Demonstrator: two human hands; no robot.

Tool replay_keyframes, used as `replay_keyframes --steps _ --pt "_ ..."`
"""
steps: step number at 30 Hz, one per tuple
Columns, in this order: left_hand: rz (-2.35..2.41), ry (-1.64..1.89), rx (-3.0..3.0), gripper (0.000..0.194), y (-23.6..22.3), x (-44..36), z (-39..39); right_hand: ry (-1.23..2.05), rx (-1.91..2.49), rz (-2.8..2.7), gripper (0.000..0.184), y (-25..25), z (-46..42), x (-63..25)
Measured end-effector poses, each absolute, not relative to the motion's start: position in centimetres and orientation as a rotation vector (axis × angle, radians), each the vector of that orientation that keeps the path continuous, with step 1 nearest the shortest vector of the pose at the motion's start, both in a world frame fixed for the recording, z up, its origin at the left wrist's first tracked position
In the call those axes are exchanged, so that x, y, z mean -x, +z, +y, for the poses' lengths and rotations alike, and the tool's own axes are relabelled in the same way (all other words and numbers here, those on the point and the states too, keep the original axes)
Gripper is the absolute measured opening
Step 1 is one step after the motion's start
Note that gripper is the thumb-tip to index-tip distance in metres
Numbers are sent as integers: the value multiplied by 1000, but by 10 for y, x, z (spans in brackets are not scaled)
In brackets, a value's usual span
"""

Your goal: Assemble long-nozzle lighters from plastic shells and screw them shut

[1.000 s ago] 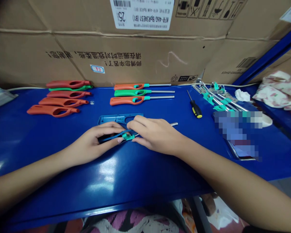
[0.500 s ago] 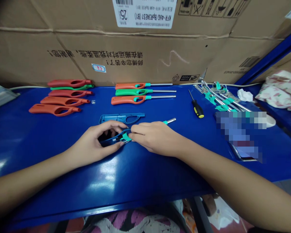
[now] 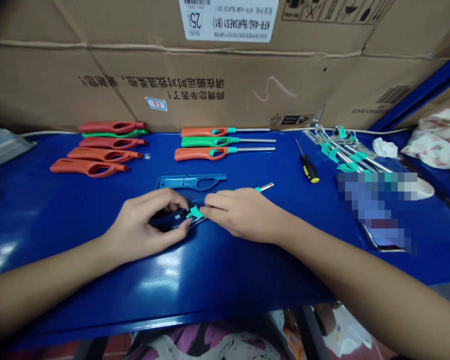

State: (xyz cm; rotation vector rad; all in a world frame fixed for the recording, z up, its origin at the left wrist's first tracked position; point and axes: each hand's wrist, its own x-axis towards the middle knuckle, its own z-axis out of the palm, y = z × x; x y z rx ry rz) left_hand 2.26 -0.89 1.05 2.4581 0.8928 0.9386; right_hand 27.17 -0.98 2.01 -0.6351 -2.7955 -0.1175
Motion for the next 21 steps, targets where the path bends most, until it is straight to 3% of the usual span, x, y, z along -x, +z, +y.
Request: replay_keyframes --steps 21 --pt "836 980 -2444 9 10 -20 -10 -108 700 -2790 29 23 -15 -269"
